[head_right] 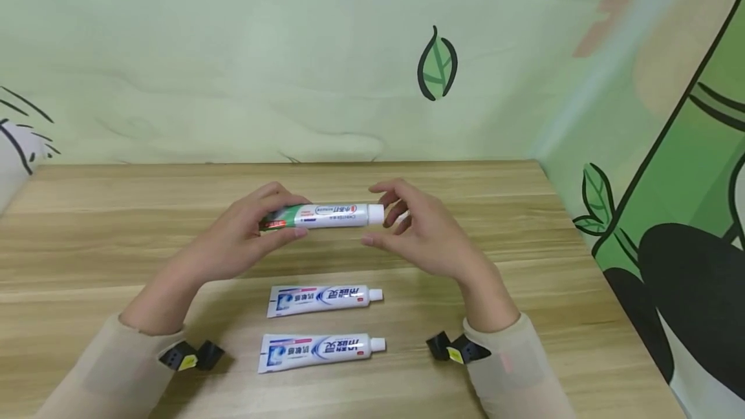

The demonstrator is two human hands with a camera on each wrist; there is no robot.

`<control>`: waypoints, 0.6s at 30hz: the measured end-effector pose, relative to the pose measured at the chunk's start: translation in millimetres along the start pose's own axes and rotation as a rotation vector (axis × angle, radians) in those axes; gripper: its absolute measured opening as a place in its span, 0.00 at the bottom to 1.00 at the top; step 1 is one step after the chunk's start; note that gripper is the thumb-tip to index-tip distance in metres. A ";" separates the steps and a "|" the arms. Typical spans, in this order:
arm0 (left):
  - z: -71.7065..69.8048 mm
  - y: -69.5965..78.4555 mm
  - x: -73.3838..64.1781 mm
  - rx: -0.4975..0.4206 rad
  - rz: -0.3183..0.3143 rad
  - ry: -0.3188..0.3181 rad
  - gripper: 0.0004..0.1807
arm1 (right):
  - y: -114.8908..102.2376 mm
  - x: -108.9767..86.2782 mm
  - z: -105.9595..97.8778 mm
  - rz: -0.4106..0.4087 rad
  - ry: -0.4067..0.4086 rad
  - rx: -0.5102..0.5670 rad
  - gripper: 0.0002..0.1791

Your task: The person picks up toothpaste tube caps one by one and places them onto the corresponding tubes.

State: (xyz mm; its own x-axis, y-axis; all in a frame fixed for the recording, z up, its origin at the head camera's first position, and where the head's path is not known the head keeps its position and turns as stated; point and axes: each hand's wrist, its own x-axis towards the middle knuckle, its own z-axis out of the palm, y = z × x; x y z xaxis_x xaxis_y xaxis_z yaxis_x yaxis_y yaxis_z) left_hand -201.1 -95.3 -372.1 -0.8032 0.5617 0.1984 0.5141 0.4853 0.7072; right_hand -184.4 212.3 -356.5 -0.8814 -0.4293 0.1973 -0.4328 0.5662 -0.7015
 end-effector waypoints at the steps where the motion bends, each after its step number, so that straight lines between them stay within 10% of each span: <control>1: -0.2 0.0 -0.1 -0.002 0.001 0.002 0.20 | -0.5 0.1 -0.1 -0.019 0.021 -0.001 0.31; 12: -0.7 0.8 -0.8 -0.015 0.027 0.007 0.20 | -4.2 1.5 1.3 -0.030 0.014 -0.034 0.08; 18: -0.3 -0.7 -0.2 -0.010 0.033 0.000 0.20 | -0.9 -0.4 0.1 0.056 -0.039 -0.026 0.15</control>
State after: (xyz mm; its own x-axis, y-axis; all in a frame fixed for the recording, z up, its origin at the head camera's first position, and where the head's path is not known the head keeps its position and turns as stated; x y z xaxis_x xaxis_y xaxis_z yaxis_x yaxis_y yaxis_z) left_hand -201.4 -96.0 -372.4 -0.7857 0.5774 0.2221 0.5377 0.4599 0.7066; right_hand -183.6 211.9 -356.0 -0.8963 -0.4236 0.1312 -0.3885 0.6076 -0.6928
